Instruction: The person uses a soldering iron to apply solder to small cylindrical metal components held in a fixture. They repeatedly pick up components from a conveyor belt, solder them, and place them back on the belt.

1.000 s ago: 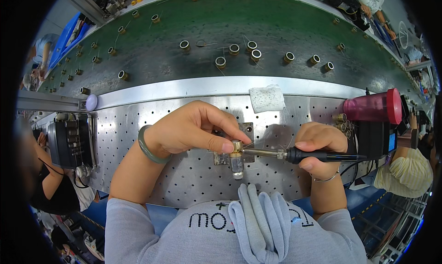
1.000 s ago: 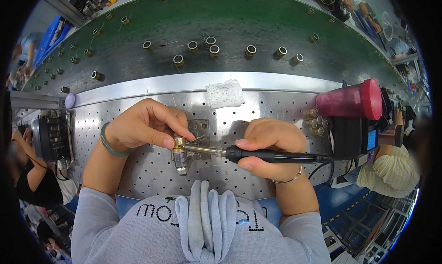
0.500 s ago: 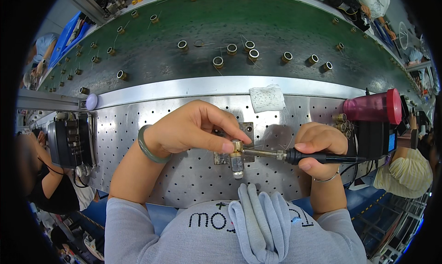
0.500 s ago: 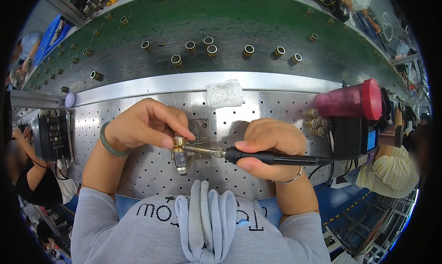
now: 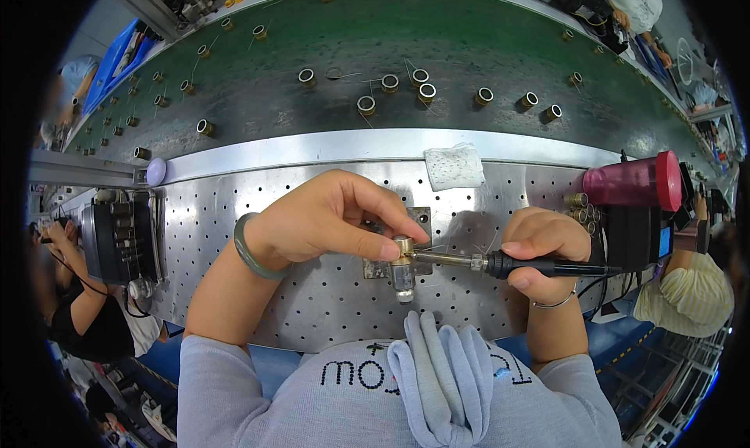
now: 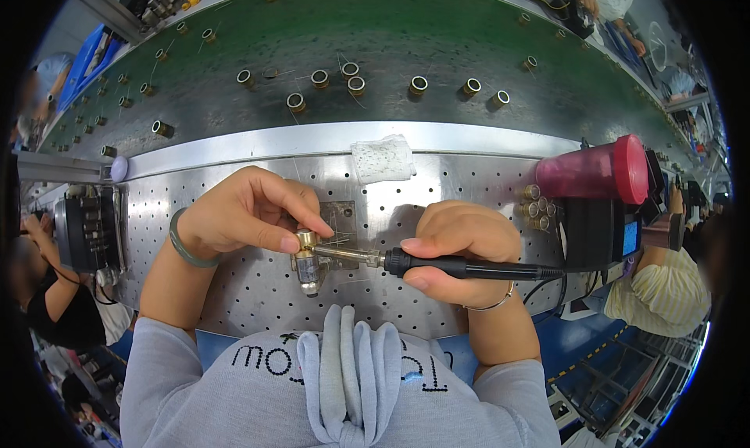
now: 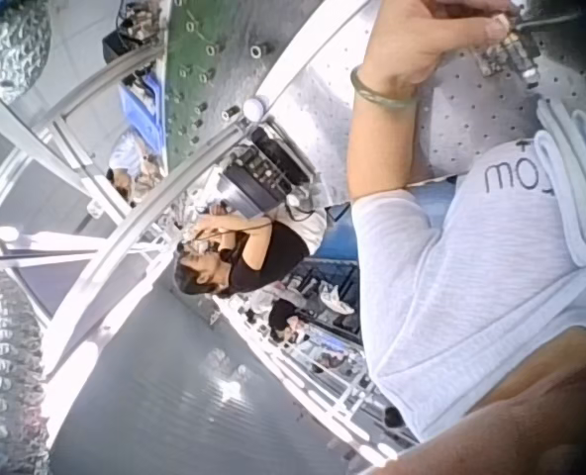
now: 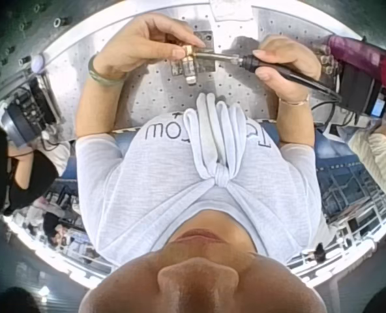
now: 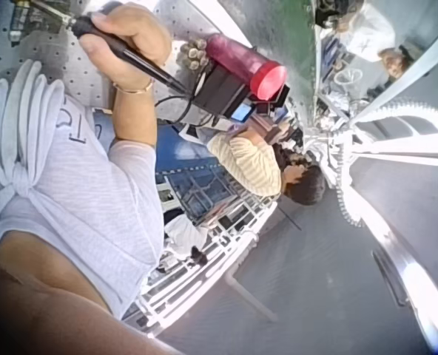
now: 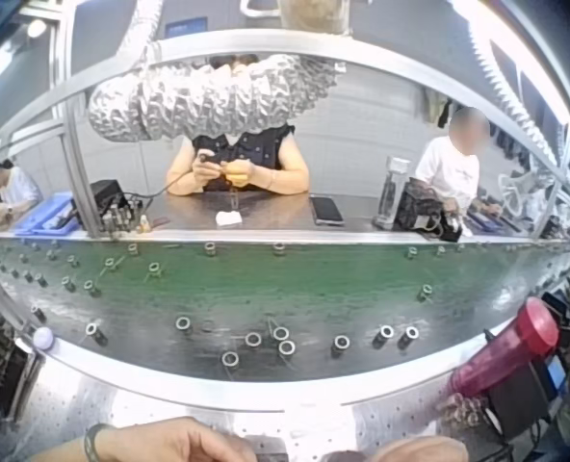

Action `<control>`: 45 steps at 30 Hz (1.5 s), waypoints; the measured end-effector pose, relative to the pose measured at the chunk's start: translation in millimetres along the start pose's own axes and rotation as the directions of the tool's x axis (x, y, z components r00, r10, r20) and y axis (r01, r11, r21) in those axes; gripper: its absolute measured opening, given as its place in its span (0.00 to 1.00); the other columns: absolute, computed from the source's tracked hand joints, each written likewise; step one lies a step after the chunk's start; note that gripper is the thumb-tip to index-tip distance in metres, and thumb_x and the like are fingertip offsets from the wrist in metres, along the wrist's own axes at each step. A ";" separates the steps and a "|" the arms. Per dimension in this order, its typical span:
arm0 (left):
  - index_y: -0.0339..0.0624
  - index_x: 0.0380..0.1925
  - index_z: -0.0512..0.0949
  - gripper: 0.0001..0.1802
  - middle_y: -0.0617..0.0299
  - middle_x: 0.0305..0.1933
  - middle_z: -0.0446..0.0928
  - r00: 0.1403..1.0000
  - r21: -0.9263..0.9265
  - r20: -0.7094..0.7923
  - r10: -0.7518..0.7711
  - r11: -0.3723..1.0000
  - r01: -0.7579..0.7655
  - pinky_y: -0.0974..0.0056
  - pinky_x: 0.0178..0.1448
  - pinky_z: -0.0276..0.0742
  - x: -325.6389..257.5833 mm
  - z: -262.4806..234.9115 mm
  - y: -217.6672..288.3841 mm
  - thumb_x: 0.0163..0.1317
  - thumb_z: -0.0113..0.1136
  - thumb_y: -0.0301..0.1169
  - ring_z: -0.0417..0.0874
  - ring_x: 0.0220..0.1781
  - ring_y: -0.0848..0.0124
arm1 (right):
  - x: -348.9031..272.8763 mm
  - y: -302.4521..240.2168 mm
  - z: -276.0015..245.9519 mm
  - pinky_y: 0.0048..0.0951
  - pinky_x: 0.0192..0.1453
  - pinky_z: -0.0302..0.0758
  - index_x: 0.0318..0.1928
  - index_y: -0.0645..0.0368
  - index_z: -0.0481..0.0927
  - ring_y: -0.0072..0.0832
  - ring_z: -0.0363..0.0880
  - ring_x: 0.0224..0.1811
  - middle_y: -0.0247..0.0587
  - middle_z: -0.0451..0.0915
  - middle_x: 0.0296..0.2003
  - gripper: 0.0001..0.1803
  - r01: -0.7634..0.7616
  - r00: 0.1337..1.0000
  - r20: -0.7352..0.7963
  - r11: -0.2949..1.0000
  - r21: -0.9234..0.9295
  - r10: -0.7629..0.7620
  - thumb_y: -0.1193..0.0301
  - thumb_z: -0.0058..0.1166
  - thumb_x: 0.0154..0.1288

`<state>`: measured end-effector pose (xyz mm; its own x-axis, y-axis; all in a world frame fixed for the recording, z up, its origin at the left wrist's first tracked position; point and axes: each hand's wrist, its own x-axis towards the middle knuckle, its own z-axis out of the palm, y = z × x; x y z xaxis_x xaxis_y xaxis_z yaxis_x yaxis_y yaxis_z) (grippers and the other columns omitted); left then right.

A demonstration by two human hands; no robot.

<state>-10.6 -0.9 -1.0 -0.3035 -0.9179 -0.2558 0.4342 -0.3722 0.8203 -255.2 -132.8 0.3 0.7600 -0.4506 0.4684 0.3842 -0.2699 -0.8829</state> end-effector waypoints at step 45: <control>0.36 0.31 0.81 0.10 0.62 0.29 0.76 0.615 0.908 -0.401 0.679 0.382 0.170 0.68 0.36 0.73 22.3 -48.2 14.5 0.51 0.68 0.30 0.75 0.30 0.73 | -6.0 -10.1 -4.0 0.22 0.29 0.67 0.31 0.67 0.80 0.23 0.72 0.24 0.40 0.77 0.23 0.07 -0.116 0.970 -0.193 0.977 0.178 0.150 0.81 0.63 0.49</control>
<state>29.8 -33.4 -19.5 0.4485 -0.8722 0.1952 -0.6560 -0.1729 0.7347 -265.7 -130.8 6.6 0.6937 -0.6414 0.3276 0.3805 -0.0598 -0.9228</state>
